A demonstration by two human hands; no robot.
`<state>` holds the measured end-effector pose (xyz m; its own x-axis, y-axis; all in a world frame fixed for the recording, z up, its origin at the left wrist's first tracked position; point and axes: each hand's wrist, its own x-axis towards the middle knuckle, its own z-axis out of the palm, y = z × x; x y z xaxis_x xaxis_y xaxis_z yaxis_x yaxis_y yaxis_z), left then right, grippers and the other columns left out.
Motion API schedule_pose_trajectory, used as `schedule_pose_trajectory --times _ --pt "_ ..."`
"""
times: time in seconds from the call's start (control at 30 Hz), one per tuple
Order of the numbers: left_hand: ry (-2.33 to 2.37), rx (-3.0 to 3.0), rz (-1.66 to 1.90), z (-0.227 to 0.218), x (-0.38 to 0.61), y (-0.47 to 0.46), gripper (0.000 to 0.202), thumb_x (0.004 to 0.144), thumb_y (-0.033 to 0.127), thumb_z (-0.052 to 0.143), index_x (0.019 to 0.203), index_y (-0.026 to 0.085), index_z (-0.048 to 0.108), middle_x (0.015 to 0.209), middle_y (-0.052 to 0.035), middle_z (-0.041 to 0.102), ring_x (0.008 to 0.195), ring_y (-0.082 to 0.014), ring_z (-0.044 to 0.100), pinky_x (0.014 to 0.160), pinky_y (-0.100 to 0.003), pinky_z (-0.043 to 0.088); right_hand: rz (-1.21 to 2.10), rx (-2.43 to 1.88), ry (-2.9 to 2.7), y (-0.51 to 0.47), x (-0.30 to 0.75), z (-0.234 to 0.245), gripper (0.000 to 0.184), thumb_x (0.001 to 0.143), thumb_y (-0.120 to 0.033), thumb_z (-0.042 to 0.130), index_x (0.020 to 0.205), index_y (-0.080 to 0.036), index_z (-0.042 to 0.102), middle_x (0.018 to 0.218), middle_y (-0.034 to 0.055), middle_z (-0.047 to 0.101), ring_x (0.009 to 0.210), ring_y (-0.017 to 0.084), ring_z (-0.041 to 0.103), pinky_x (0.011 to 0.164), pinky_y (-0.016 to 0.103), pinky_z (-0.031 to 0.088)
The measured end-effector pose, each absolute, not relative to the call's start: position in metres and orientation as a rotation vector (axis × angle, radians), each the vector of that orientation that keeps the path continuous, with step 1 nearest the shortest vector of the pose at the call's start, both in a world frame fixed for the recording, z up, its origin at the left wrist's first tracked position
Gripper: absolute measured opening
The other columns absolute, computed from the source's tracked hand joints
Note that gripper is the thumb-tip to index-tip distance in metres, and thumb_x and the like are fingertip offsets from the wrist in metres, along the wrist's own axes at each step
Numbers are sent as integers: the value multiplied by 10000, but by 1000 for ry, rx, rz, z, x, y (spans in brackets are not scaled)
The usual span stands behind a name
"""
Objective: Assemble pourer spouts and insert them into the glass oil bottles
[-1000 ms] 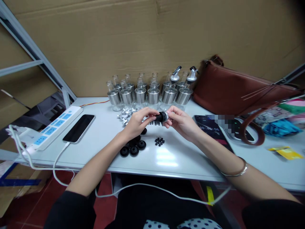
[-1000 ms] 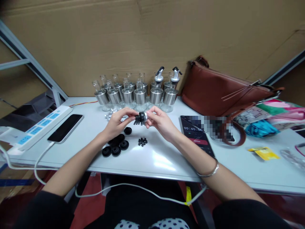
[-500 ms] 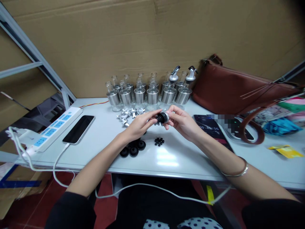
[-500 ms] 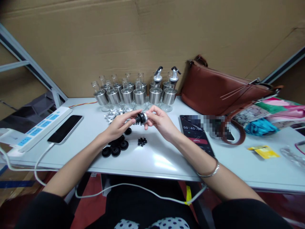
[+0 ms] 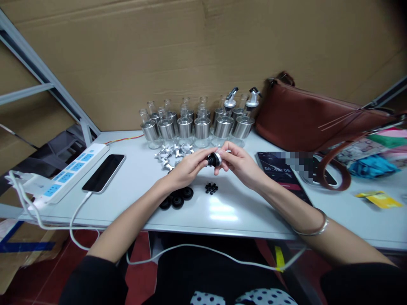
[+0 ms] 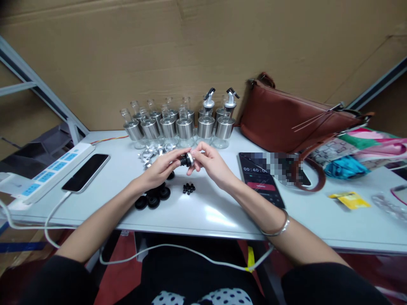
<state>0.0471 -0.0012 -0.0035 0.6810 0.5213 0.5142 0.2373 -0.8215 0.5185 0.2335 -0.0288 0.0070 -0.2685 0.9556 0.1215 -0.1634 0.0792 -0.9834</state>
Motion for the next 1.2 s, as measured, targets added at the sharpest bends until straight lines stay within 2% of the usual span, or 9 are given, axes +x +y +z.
schedule_pose_trajectory --times 0.2,0.4,0.57,0.73,0.87,1.0,1.2 --pt "608 2450 972 -7 50 -2 369 983 304 295 1301 198 450 1181 -114 598 1080 -208 570 921 -353 456 1402 -878 -1290 -31 229 8 440 692 -569 695 688 -226 420 412 -111 503 515 155 648 676 302 446" --pt "680 2402 1112 0 51 -9 349 978 284 304 1248 157 486 1166 -118 587 1072 -200 561 934 -347 446 1503 -851 -1195 -36 224 13 412 718 -543 682 713 -225 422 430 -108 507 535 143 644 697 297 454" --pt "685 2489 1219 4 47 -9 263 923 290 472 1127 149 560 1084 -103 617 1007 -191 577 869 -320 469 1536 -848 -1160 -36 223 11 353 729 -479 684 744 -222 443 497 -72 571 558 143 623 664 297 457" --pt "767 2527 1410 3 47 -6 171 878 255 584 1006 144 602 888 -57 640 805 -150 588 753 -275 476 1559 -801 -1165 -35 223 10 263 732 -385 669 811 -219 482 555 -53 613 569 145 605 675 327 466" --pt "719 2480 1454 6 45 -5 135 845 254 638 919 143 620 799 -28 636 731 -132 592 690 -251 477 1491 -779 -1269 -36 225 8 292 746 -422 663 826 -224 464 578 -67 605 583 140 603 680 331 439" --pt "628 2481 1433 7 43 -4 130 829 270 660 875 153 629 796 -29 654 739 -136 616 683 -254 490 1430 -770 -1392 -37 226 5 293 789 -449 631 839 -224 451 586 -74 593 594 135 601 679 324 405" --pt "640 2510 1547 4 49 -8 79 842 210 638 902 165 613 832 -33 643 718 -124 598 669 -252 490 1358 -745 -1470 -39 226 9 281 842 -462 579 854 -228 425 589 -80 586 622 153 650 700 332 423"
